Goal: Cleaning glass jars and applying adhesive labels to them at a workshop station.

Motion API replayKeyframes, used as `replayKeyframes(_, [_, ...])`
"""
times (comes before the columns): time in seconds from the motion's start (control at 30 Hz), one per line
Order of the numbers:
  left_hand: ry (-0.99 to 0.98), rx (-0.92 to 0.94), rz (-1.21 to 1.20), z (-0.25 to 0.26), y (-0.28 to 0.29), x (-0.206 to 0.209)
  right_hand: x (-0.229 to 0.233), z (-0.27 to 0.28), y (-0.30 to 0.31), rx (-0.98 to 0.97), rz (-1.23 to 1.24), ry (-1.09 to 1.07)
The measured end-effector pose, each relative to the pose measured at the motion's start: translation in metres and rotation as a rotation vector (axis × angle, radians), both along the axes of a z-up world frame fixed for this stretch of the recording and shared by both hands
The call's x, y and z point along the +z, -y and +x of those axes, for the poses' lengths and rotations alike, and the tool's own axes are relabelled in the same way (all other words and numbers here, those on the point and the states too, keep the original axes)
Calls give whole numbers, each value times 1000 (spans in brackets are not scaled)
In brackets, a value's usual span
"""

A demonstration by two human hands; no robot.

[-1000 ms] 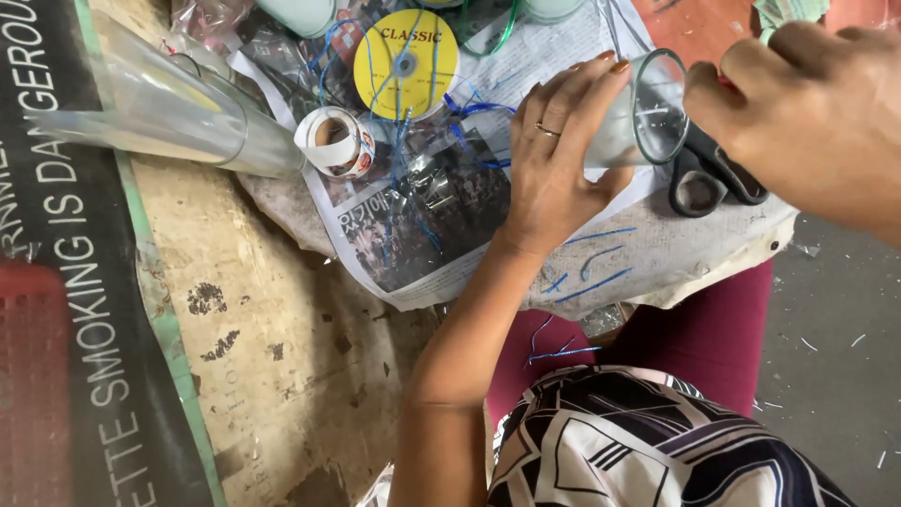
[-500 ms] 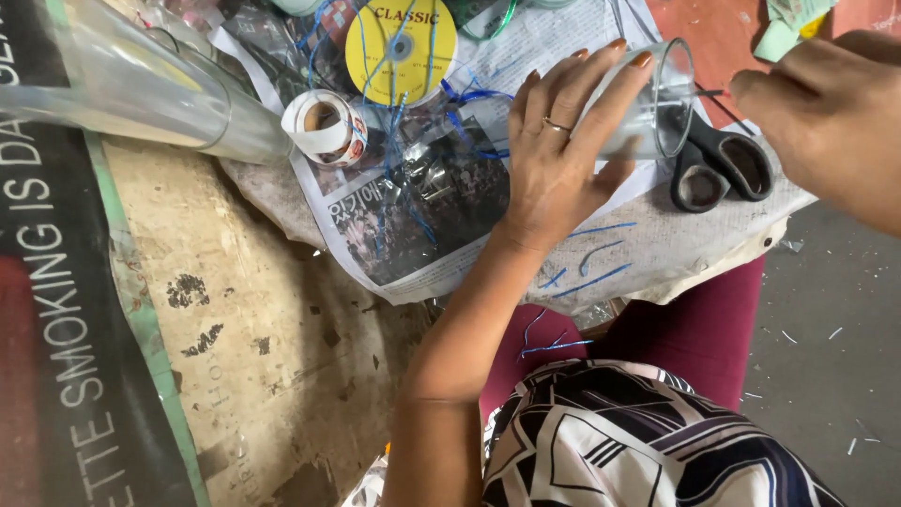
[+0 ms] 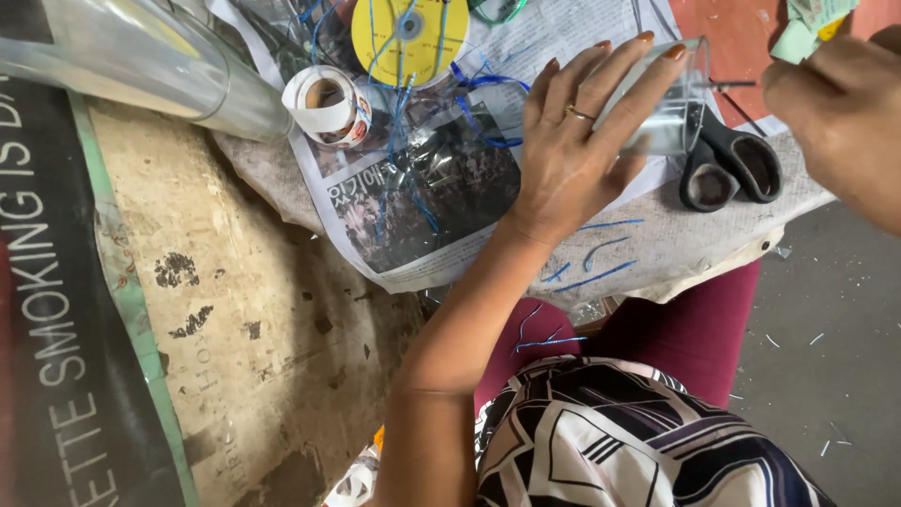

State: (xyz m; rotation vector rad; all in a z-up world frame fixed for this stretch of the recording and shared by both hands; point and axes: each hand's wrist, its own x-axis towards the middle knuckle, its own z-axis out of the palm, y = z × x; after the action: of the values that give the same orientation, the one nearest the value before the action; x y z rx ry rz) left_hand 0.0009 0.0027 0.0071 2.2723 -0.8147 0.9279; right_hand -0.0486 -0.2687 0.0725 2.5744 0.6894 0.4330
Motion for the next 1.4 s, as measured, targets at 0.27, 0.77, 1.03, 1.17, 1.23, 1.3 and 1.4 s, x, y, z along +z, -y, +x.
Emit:
replayKeyframes(0.27, [-7, 52, 26, -5, 0, 3, -5, 2, -1, -55, 19, -93])
replayKeyframes(0.77, [-47, 84, 114, -4, 1, -8, -13, 9, -6, -95, -99, -79])
replayKeyframes(1.03, [-66, 96, 196, -5, 0, 1, -11, 6, -12, -77, -289, 21])
replayKeyframes(1.17, [-121, 5, -25, -2, 1, -10, 0, 6, -13, -51, -53, -47])
replayKeyframes(1.23, [-191, -29, -72, -3, -6, 3, 30, -2, -25, -60, 93, -116])
replayKeyframes(1.3, [-528, -296, -537, -6, -14, 30, 79, -17, -45, 161, 601, -143])
replayKeyframes(1.4, [-1178, -840, -1181, -5, -3, 15, 67, -16, -57, -22, 817, -225])
